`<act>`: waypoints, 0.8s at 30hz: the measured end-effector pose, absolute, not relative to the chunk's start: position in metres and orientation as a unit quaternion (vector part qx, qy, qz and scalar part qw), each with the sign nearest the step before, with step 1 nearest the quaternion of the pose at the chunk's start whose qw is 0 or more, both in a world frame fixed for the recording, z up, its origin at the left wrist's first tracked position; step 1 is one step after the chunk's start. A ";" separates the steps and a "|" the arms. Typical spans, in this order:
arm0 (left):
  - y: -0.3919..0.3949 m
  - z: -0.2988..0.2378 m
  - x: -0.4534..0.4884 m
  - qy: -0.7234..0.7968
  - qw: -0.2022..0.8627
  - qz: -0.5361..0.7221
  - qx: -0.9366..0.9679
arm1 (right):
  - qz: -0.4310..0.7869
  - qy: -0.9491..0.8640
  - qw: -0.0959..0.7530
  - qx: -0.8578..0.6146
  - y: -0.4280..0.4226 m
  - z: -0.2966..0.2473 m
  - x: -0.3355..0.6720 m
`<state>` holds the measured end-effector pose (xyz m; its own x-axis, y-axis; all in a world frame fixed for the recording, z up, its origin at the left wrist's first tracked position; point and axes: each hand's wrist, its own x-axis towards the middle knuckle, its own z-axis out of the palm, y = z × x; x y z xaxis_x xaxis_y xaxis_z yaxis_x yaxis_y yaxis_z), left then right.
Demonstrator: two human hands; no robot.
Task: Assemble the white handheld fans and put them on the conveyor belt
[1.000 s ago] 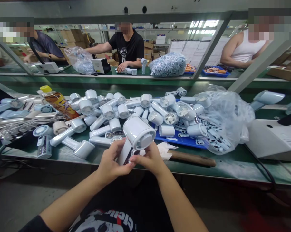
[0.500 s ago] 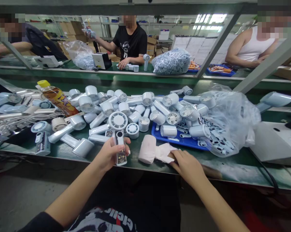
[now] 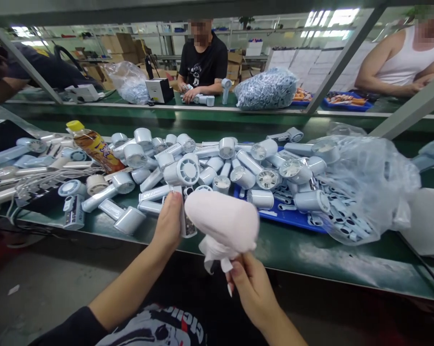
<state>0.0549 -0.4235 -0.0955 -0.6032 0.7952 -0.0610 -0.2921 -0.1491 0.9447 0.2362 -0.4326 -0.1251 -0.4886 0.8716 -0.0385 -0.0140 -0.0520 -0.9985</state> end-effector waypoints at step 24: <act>-0.429 -0.107 0.049 0.524 0.343 0.698 0.347 | 0.527 -0.686 0.331 -0.378 -0.441 -0.132 0.238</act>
